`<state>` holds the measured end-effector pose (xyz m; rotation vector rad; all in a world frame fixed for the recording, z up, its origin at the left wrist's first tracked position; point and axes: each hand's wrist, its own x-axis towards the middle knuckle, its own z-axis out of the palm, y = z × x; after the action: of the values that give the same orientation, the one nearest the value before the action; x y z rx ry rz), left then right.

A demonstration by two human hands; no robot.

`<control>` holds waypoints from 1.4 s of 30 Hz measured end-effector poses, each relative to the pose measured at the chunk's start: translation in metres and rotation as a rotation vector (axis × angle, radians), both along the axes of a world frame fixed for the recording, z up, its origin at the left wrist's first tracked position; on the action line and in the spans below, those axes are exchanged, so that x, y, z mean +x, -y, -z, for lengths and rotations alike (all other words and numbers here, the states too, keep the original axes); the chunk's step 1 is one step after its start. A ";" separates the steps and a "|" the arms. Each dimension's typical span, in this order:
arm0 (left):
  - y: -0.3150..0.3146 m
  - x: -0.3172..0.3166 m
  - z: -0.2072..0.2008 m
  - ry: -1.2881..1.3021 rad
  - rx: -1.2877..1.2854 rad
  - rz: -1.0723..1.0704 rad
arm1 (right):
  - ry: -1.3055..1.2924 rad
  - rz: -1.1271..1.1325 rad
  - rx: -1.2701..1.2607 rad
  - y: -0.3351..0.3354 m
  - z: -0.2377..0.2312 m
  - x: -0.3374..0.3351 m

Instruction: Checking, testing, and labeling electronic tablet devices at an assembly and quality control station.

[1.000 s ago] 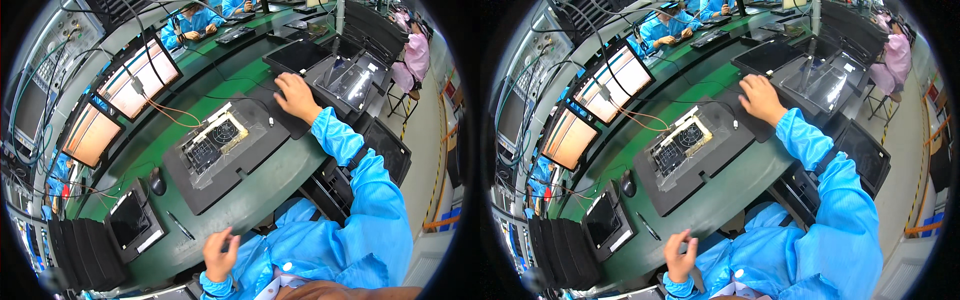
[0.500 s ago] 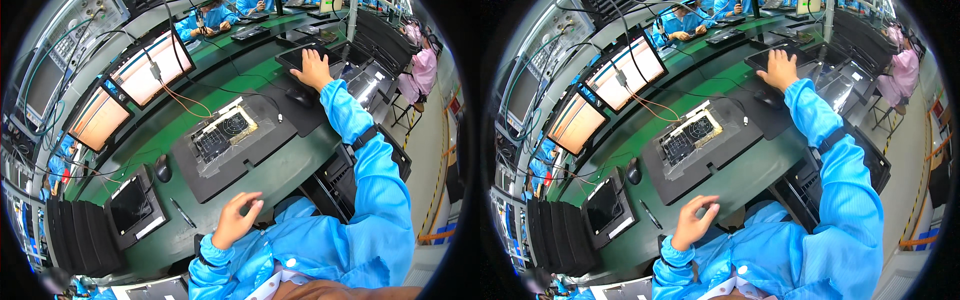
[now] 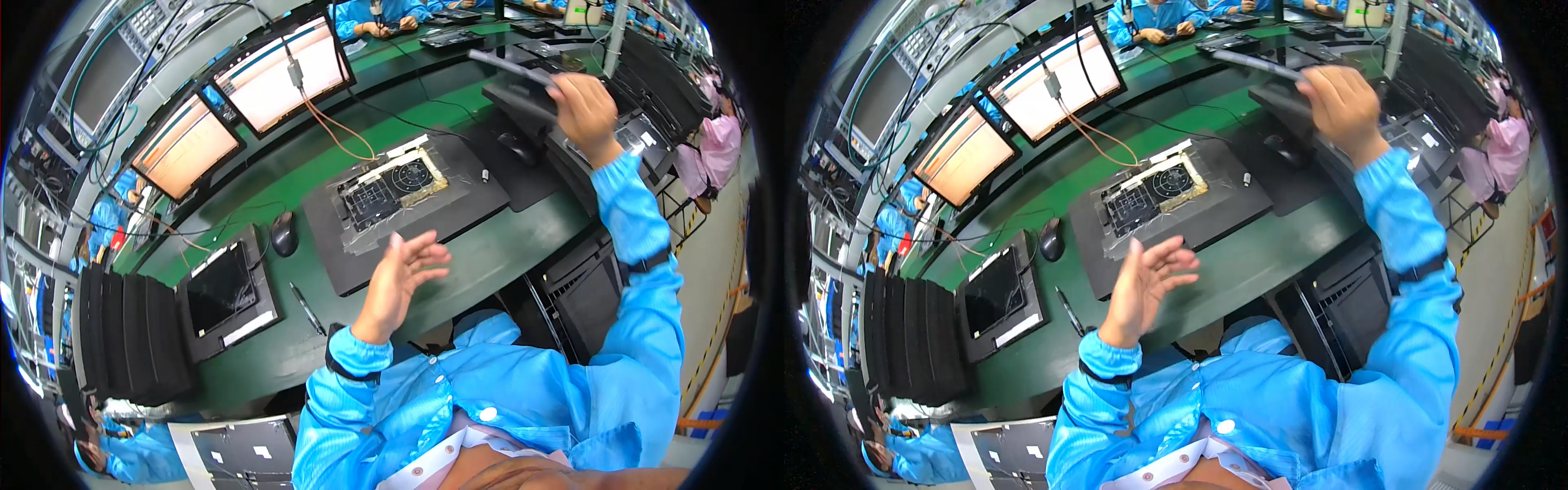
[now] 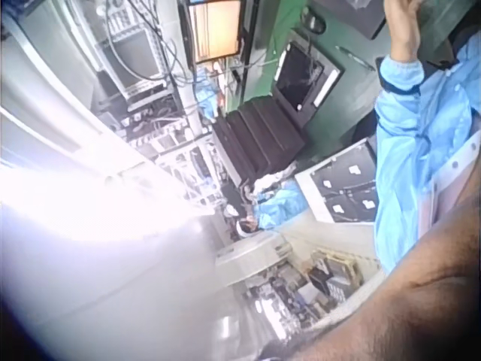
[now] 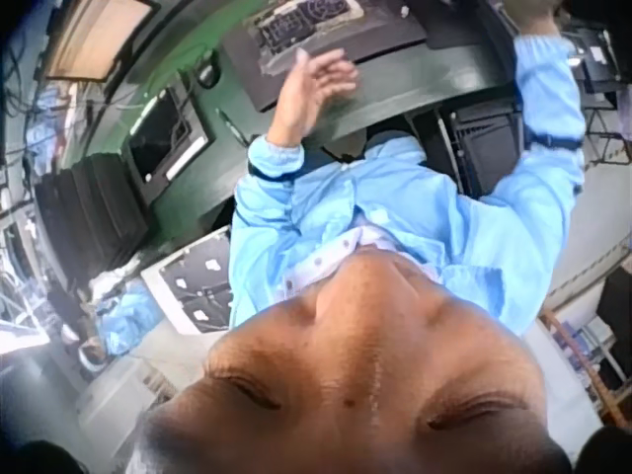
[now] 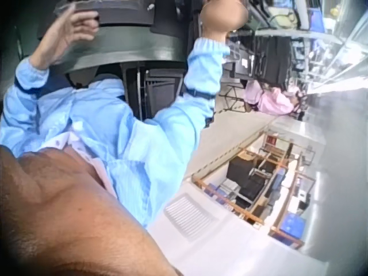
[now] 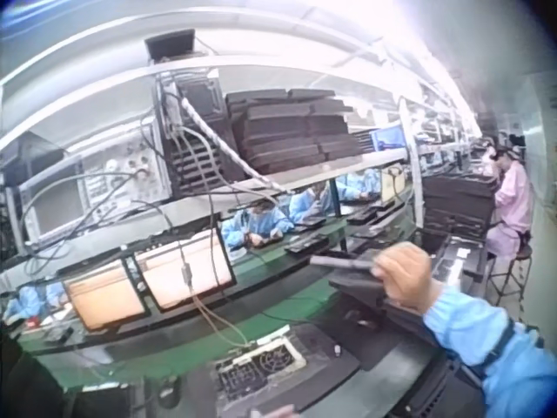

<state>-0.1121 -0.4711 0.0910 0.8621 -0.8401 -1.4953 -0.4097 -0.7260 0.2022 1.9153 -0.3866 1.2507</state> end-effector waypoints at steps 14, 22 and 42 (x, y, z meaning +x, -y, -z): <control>-0.091 0.019 0.026 -0.521 0.003 -0.536 | 0.202 0.204 1.032 -0.012 0.181 0.067; -0.120 0.044 0.018 -0.608 0.047 -0.845 | 0.747 -0.900 2.021 -0.041 0.142 0.076; -0.098 0.037 0.023 -0.699 0.004 -0.801 | 0.687 -1.550 2.057 -0.210 0.123 0.190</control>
<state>-0.0746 -0.3736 0.0679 0.5095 0.0499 -0.9547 -0.2198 -0.5158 0.0787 3.5760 -0.6429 3.3862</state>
